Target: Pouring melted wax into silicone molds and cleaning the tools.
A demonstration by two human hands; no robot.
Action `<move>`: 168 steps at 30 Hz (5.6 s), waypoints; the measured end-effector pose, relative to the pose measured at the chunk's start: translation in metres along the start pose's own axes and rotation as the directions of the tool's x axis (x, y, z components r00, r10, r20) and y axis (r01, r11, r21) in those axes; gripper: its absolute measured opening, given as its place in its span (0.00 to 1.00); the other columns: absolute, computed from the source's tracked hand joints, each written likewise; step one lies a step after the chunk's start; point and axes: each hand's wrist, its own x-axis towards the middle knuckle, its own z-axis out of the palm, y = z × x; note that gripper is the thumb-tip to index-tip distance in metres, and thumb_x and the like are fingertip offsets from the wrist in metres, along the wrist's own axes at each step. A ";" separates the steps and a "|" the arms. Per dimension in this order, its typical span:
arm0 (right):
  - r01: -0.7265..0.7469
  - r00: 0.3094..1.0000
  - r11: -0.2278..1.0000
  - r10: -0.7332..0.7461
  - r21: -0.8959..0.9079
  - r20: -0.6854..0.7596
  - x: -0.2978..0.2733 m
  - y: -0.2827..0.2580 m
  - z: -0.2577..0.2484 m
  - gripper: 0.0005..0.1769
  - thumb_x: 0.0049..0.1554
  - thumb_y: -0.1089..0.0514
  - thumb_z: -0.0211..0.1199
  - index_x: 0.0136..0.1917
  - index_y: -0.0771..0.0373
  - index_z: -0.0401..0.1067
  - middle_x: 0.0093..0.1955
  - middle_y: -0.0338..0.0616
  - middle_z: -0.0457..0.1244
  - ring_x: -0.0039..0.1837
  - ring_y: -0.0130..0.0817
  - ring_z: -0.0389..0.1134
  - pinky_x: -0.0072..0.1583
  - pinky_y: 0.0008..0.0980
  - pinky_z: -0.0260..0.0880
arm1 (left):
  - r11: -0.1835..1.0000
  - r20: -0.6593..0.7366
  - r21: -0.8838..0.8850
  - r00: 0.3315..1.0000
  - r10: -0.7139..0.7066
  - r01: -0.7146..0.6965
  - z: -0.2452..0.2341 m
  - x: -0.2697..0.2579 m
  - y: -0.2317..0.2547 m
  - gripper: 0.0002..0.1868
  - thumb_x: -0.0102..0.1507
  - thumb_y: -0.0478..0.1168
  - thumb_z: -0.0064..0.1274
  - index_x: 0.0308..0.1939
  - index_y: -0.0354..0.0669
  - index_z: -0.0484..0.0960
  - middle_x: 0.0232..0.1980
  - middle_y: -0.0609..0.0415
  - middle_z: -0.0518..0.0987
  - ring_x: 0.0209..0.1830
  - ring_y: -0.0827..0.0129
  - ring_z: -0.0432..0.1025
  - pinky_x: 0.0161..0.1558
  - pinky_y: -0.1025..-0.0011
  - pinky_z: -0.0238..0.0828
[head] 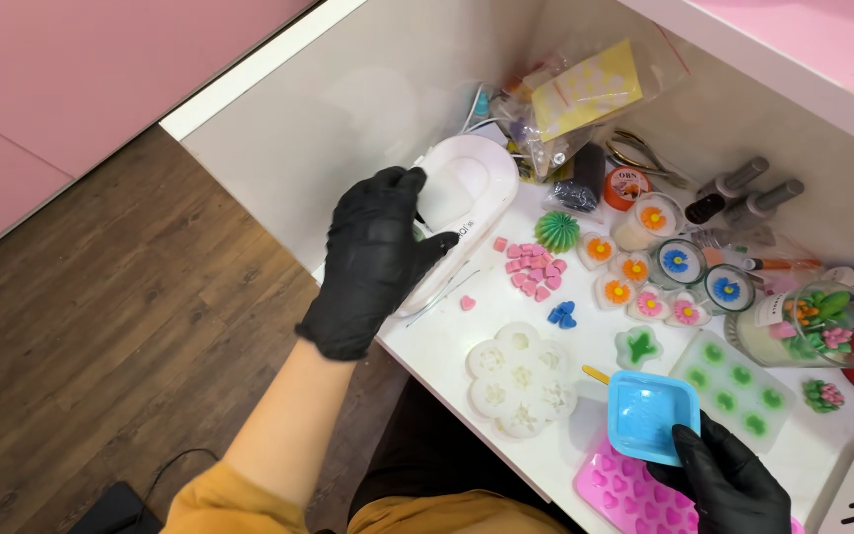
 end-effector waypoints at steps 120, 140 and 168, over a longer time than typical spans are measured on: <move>-0.142 0.971 0.984 0.116 0.108 0.211 0.005 -0.057 0.075 0.24 0.57 0.58 0.65 0.65 0.69 0.73 0.52 0.45 0.72 0.46 0.37 0.75 0.50 0.35 0.76 | 0.837 0.566 -0.540 0.699 0.438 -0.087 0.143 0.024 0.051 0.31 0.47 0.33 0.68 0.54 0.40 0.81 0.54 0.43 0.77 0.54 0.52 0.74 0.52 0.61 0.74; -0.131 0.976 0.986 0.110 0.105 0.190 -0.001 -0.056 0.069 0.22 0.57 0.58 0.66 0.63 0.69 0.75 0.52 0.46 0.72 0.47 0.38 0.75 0.50 0.36 0.76 | 0.909 0.691 -0.380 0.602 0.401 -0.169 0.155 0.006 0.063 0.05 0.58 0.33 0.57 0.37 0.43 0.79 0.42 0.43 0.75 0.45 0.49 0.73 0.41 0.52 0.70; -0.163 0.954 0.952 0.084 0.261 0.287 0.006 -0.047 0.074 0.19 0.59 0.59 0.63 0.62 0.67 0.74 0.52 0.45 0.71 0.50 0.36 0.75 0.53 0.38 0.78 | 0.613 0.518 -0.783 0.660 0.544 0.109 0.072 0.028 0.122 0.08 0.61 0.38 0.62 0.42 0.41 0.85 0.40 0.50 0.81 0.40 0.65 0.77 0.44 0.68 0.74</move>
